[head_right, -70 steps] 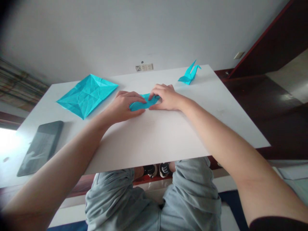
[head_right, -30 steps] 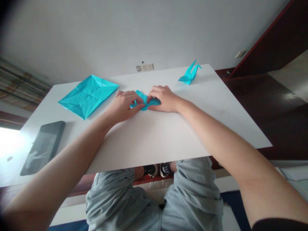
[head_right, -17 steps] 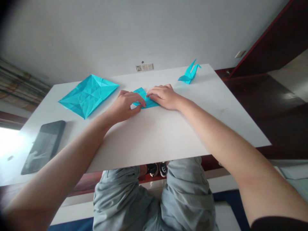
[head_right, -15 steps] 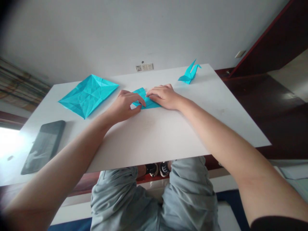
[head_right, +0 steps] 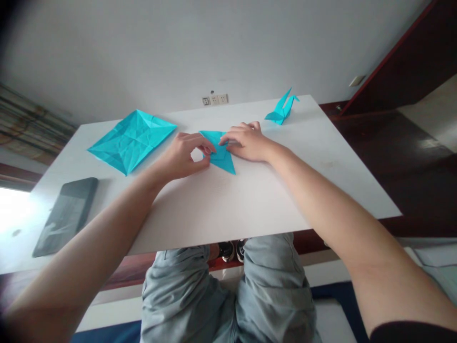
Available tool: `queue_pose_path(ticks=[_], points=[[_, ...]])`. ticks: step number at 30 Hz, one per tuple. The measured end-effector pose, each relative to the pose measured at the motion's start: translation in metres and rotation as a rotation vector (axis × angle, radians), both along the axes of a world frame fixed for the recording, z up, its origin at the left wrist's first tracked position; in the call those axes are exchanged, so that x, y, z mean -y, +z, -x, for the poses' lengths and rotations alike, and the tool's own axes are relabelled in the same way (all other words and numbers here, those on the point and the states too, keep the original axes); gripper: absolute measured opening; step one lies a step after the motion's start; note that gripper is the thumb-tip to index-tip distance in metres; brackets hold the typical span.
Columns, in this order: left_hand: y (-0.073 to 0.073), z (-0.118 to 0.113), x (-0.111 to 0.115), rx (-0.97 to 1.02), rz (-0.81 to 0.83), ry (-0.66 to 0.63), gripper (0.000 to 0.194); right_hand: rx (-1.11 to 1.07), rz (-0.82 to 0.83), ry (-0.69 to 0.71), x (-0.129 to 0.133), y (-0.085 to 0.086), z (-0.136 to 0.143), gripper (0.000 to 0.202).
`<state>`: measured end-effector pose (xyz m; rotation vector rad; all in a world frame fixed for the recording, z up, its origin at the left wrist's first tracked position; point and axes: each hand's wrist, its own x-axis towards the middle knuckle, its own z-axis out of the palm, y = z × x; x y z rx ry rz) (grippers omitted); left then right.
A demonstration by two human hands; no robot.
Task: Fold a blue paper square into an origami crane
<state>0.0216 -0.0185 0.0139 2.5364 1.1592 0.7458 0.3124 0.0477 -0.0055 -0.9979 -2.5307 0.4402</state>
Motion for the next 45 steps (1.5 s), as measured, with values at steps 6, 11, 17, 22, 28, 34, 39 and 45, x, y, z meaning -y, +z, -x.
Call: queue_pose_path(ticks=[6, 11, 17, 22, 28, 34, 39, 45], points=[[-0.008, 0.006, -0.003, -0.113, 0.029, 0.217, 0.031, 0.048, -0.022, 0.03, 0.001, 0.001, -0.002, 0.041], [-0.015, 0.012, -0.002, -0.167, 0.024, 0.337, 0.063, 0.009, 0.005, 0.002, -0.006, -0.01, -0.004, 0.07], [-0.013, 0.008, 0.001, -0.184, 0.058, 0.402, 0.063, 0.006, 0.009, -0.038, -0.007, -0.012, -0.003, 0.082], [-0.007, 0.002, 0.005, -0.19, 0.117, 0.406, 0.046, -0.032, 0.015, -0.06, -0.005, -0.008, 0.0, 0.08], [-0.002, 0.001, 0.006, -0.163, 0.143, 0.344, 0.04, -0.251, 0.174, 0.003, -0.005, -0.008, 0.003, 0.053], [0.001, 0.002, 0.006, -0.149, 0.15, 0.253, 0.041, -0.301, 0.276, -0.028, -0.006, -0.008, 0.002, 0.045], [-0.001, 0.003, 0.004, -0.157, 0.14, 0.18, 0.047, -0.263, 0.107, -0.115, -0.008, -0.006, 0.0, 0.03], [0.0, -0.001, 0.005, -0.197, 0.153, 0.264, 0.063, -0.29, 0.219, -0.049, -0.011, -0.011, -0.001, 0.051]])
